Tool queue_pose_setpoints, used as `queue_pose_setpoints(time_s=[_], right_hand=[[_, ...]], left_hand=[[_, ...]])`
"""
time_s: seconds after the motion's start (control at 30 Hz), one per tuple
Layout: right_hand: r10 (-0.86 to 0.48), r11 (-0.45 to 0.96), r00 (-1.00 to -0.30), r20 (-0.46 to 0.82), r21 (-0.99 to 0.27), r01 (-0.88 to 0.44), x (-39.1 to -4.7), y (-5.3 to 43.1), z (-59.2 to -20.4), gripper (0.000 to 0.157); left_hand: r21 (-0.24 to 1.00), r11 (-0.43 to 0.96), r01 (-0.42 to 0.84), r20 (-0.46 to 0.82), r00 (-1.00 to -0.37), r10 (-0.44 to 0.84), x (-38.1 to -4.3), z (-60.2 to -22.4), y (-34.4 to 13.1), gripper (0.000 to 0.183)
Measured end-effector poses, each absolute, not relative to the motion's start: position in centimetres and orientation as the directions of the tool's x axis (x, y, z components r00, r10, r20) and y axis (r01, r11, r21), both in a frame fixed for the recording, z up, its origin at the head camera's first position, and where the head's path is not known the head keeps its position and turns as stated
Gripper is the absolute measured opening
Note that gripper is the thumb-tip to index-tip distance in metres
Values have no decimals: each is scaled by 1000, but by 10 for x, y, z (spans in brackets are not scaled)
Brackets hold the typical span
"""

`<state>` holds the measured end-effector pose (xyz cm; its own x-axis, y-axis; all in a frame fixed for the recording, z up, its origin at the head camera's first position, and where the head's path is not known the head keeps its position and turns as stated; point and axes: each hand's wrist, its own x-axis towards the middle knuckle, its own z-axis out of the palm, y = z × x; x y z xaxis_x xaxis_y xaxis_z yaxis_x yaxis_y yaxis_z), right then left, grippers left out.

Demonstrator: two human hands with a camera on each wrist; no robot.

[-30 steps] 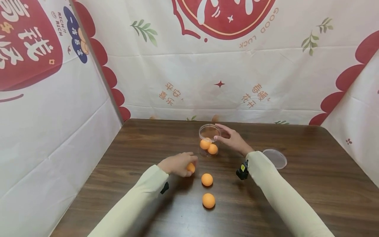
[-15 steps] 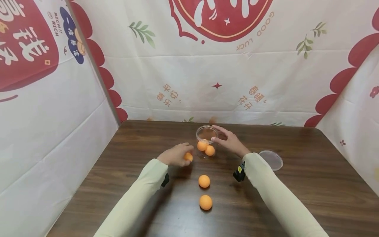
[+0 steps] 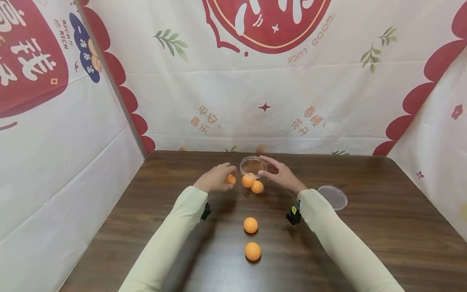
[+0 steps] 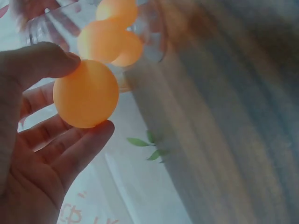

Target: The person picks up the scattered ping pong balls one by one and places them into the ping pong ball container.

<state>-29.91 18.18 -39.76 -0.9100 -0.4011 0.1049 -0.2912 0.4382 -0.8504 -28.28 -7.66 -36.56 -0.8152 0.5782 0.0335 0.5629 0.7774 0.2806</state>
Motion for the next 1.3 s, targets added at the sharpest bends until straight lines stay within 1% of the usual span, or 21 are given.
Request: queue_pose_setpoints(time_s=[0.2,0.53,0.73,0.87,1.03,1.2,1.3], right_hand=[[-388,457,-916,101,-842,-286,-297,181,-396,65],[-374,454,-924,82,-852,-260,-294,186,-391,66],[-384,447,-921,74,-858,-255,-285,181,-378,63],[-386,456,-920,67,-853,-254,-273,176,-365,61],[-388,468,-919,66,-845,-258,-269,173,-361,60],[-390,470,-918,68,-843,-262,-272,172,-364,60],[-390,457,-919,63,-853,-253,-281,174,-375,62]], left_hand=[[266,788,555,97,-829,551,-287,-351,-78,27],[251,768,589,195,-808,556,-294,-329,-67,26],[309,735,603,282,-796,535,-295,-321,-60,23],[333,722,607,292,-794,533,-296,-320,-55,24],[327,693,642,304,-766,566,-298,-324,-47,23],[331,683,651,282,-759,587,-299,-329,-42,23],[332,683,650,262,-759,596,-300,-332,-42,23]])
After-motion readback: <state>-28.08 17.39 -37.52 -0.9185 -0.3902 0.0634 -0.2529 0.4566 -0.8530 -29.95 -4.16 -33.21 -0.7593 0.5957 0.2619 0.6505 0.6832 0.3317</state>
